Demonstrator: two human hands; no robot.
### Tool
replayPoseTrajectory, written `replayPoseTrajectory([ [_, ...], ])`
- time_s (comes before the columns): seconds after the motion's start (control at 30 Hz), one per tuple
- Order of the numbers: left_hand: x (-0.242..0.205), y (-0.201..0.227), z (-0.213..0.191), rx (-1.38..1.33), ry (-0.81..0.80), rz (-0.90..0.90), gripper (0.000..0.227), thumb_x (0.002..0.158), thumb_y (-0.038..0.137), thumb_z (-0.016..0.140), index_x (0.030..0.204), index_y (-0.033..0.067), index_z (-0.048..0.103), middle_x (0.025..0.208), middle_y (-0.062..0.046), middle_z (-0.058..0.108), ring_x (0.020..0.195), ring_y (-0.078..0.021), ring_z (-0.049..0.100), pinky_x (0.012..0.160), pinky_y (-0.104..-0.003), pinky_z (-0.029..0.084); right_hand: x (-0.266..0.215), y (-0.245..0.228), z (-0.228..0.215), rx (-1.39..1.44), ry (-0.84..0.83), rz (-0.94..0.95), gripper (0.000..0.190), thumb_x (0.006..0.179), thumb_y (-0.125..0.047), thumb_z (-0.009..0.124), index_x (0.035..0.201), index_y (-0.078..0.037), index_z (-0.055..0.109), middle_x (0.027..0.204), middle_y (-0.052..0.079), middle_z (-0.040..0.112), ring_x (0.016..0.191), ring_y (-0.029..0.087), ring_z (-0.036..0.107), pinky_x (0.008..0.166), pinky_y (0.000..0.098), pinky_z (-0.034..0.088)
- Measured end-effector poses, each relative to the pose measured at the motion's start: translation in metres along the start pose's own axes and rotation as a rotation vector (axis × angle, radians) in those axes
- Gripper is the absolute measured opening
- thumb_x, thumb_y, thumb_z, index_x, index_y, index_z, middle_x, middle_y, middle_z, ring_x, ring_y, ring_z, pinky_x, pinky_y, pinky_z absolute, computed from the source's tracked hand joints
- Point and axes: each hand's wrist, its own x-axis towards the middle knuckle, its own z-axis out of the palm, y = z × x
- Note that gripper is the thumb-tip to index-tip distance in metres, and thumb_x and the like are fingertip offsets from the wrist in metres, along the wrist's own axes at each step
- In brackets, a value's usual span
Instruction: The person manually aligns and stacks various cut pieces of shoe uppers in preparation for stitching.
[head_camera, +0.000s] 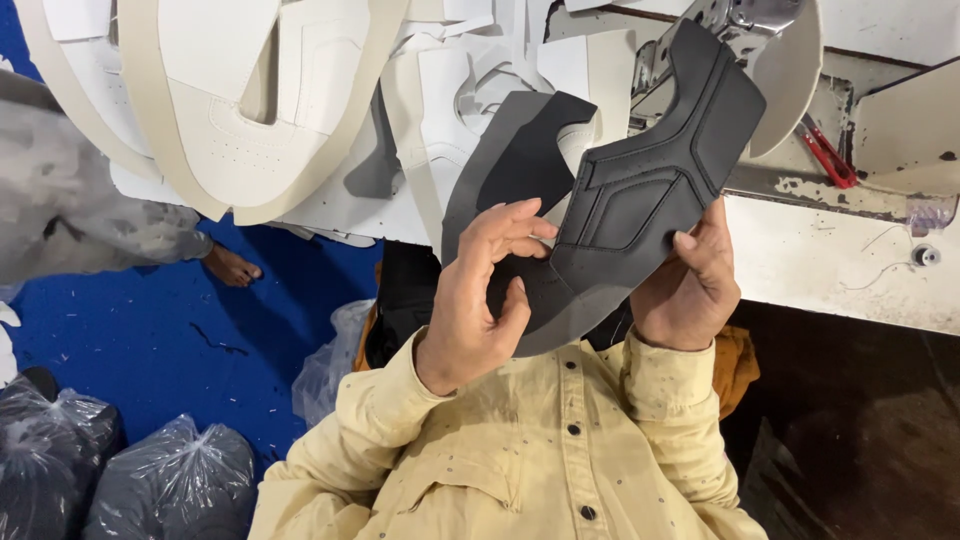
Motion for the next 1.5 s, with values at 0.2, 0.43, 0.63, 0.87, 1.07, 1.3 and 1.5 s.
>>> replayPoseTrajectory([
  [0.2, 0.000, 0.001, 0.001, -0.010, 0.003, -0.016, 0.073, 0.089, -0.020, 0.055, 0.155, 0.0033, 0.035, 0.136, -0.015, 0.061, 0.112, -0.0214, 0.069, 0.108, -0.032, 0.053, 0.001, 0.000, 0.001, 0.008, -0.018, -0.006, 0.077, 0.090, -0.007, 0.057, 0.162, 0.006, 0.031, 0.151, 0.017, 0.052, 0.142, 0.029, 0.054, 0.125, 0.0399, 0.042],
  [0.43, 0.000, 0.000, 0.001, 0.044, -0.001, 0.002, 0.070, 0.090, -0.017, 0.060, 0.154, 0.0034, 0.037, 0.136, -0.013, 0.062, 0.112, -0.0205, 0.070, 0.109, -0.033, 0.053, 0.000, 0.000, 0.002, 0.016, -0.013, -0.003, 0.079, 0.091, -0.003, 0.061, 0.162, 0.005, 0.029, 0.153, 0.018, 0.051, 0.143, 0.030, 0.053, 0.125, 0.0411, 0.042],
  [0.63, 0.001, 0.000, 0.001, 0.098, 0.021, -0.054, 0.066, 0.090, -0.011, 0.070, 0.150, 0.0031, 0.044, 0.129, -0.012, 0.064, 0.104, -0.0177, 0.071, 0.104, -0.032, 0.053, -0.004, 0.001, -0.001, 0.040, -0.056, -0.012, 0.084, 0.087, -0.004, 0.062, 0.163, 0.005, 0.030, 0.154, 0.019, 0.052, 0.143, 0.032, 0.053, 0.126, 0.0436, 0.042],
  [0.87, 0.000, -0.007, 0.003, 0.256, 0.033, 0.002, 0.061, 0.087, -0.003, 0.079, 0.142, 0.0039, 0.054, 0.106, -0.007, 0.073, 0.100, -0.0187, 0.072, 0.118, -0.039, 0.041, -0.009, 0.006, -0.016, 0.050, -0.109, -0.008, 0.083, 0.082, 0.002, 0.062, 0.160, 0.008, 0.034, 0.149, 0.021, 0.057, 0.141, 0.034, 0.056, 0.125, 0.0463, 0.043],
  [1.07, 0.001, -0.007, 0.004, 0.275, 0.028, 0.003, 0.061, 0.087, -0.003, 0.079, 0.142, 0.0044, 0.054, 0.101, -0.006, 0.074, 0.099, -0.0193, 0.072, 0.118, -0.039, 0.040, -0.009, 0.008, -0.020, 0.047, -0.109, -0.005, 0.076, 0.089, -0.002, 0.066, 0.159, 0.006, 0.038, 0.145, 0.019, 0.059, 0.135, 0.031, 0.060, 0.120, 0.0443, 0.047],
  [1.3, 0.001, -0.010, 0.004, 0.287, 0.034, 0.020, 0.059, 0.088, -0.002, 0.079, 0.141, 0.0050, 0.055, 0.101, -0.005, 0.073, 0.097, -0.0182, 0.072, 0.117, -0.038, 0.041, -0.007, 0.012, -0.017, -0.109, -0.051, -0.057, 0.062, 0.107, -0.007, 0.067, 0.160, 0.008, 0.039, 0.135, 0.014, 0.064, 0.127, 0.021, 0.064, 0.113, 0.0340, 0.050],
  [1.5, 0.001, -0.011, 0.003, 0.300, 0.031, 0.005, 0.057, 0.089, -0.001, 0.078, 0.141, 0.0061, 0.056, 0.100, -0.003, 0.072, 0.096, -0.0164, 0.072, 0.116, -0.038, 0.041, -0.005, 0.009, -0.006, -0.126, -0.045, -0.060, 0.061, 0.106, -0.004, 0.063, 0.160, 0.005, 0.037, 0.141, 0.011, 0.064, 0.126, 0.018, 0.063, 0.111, 0.0319, 0.050],
])
